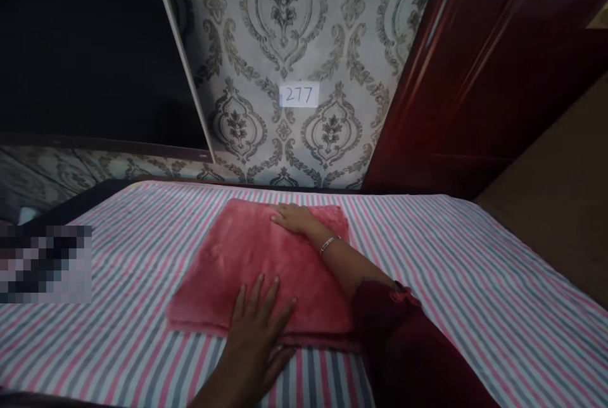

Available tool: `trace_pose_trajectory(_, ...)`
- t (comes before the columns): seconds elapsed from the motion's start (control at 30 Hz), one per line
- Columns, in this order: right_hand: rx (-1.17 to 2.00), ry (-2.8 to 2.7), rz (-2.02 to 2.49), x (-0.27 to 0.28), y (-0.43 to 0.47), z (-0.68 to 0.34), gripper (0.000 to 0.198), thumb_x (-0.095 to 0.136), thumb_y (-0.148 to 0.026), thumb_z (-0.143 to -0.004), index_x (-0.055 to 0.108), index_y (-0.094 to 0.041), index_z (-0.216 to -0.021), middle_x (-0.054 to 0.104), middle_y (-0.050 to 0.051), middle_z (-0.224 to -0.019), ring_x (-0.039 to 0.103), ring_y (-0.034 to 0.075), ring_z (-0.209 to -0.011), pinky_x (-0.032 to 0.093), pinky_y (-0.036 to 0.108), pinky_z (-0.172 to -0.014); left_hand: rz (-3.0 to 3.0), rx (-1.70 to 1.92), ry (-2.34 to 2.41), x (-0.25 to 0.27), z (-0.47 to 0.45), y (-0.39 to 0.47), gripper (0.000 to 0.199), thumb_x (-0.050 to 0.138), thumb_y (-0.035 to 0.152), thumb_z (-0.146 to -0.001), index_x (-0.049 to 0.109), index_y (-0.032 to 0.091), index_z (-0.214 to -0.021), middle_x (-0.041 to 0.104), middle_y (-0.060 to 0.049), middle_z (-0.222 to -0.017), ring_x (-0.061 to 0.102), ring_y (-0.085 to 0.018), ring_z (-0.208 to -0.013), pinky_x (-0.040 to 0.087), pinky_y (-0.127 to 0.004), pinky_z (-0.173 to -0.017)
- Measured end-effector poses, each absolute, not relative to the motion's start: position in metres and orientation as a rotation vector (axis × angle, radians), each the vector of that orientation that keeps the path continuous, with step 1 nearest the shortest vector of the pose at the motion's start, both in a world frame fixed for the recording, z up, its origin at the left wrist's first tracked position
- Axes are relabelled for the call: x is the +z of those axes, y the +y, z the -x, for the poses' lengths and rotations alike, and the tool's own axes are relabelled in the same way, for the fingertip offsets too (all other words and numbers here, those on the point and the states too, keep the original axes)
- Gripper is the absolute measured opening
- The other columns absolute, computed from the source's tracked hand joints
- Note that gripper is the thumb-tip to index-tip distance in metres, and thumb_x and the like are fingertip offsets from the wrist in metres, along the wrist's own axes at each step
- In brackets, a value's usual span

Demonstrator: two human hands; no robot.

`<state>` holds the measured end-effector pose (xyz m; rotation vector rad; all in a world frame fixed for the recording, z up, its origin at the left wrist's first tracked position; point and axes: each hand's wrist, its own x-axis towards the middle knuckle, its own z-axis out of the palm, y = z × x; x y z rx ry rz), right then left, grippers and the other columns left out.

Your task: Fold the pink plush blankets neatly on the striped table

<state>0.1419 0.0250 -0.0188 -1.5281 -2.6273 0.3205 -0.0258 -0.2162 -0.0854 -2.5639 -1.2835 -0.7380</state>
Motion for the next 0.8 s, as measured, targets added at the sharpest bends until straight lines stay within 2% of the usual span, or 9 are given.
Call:
trace_pose_trajectory(0.17,0.222,-2.576,1.484,-0.031,0.025,-0.144,0.059,0.027,-0.058,-0.104,0.035,-0.033,-0.156,0.041,0.004,-0.159,0.041,0.027,-0.143,0.034,0.047,-0.115,2.575,-0.706,-1.3,-0.086,0.025,-0.216,0.083,0.075,0.044,-0.076,0.042,0.034,-0.151,0.023,-0.008,-0.167,0.014,-0.043,-0.152,0.011,-0.066,-0.118)
trace_pose_trajectory(0.4,0.197,-2.57,1.528,-0.031,0.02,-0.142,0.059,0.026,-0.057,-0.104,0.034,-0.032,-0.157,0.039,0.006,-0.16,0.04,0.028,-0.144,0.033,0.047,-0.116,2.594,-0.721,-1.298,-0.076,0.026,-0.218,0.076,0.07,0.042,-0.083,0.04,0.033,-0.153,0.025,-0.01,-0.166,0.014,-0.041,-0.153,0.018,-0.065,-0.117)
trace_pose_trajectory(0.5,0.164,-2.569,1.615,-0.023,0.014,-0.14,0.06,0.027,-0.056,-0.104,0.029,-0.032,-0.159,0.031,0.007,-0.164,0.033,0.031,-0.148,0.028,0.053,-0.118,2.617,-0.721,-1.318,-0.073,0.024,-0.22,0.075,0.07,0.041,-0.083,0.041,0.034,-0.151,0.029,-0.01,-0.164,0.017,-0.041,-0.152,0.02,-0.066,-0.116)
trace_pose_trajectory(0.63,0.158,-2.563,1.719,-0.001,0.003,-0.127,0.059,0.032,-0.052,-0.104,0.025,-0.032,-0.16,0.018,0.006,-0.168,0.015,0.033,-0.154,0.02,0.059,-0.119,2.641,-0.708,-1.258,-0.062,0.034,-0.223,0.067,0.066,0.039,-0.086,0.044,0.032,-0.149,0.041,-0.01,-0.159,0.028,-0.037,-0.149,0.017,-0.066,-0.117)
trace_pose_trajectory(0.73,0.137,-2.626,1.498,0.014,-0.014,-0.102,0.059,0.033,-0.05,-0.104,0.023,-0.033,-0.16,0.014,0.005,-0.169,0.007,0.032,-0.155,0.019,0.059,-0.12,2.546,-0.767,-1.294,-0.05,0.055,-0.224,0.059,0.059,0.038,-0.091,0.047,0.027,-0.148,0.05,-0.01,-0.153,0.034,-0.033,-0.146,0.009,-0.065,-0.12)
trace_pose_trajectory(0.8,0.138,-2.741,1.235,0.016,-0.026,-0.082,0.058,0.034,-0.05,-0.104,0.025,-0.034,-0.159,0.015,0.003,-0.169,0.007,0.031,-0.155,0.016,0.057,-0.121,2.416,-0.812,-1.399,-0.046,0.071,-0.222,0.059,0.057,0.039,-0.091,0.048,0.025,-0.148,0.047,-0.013,-0.154,0.03,-0.035,-0.148,0.006,-0.066,-0.119)
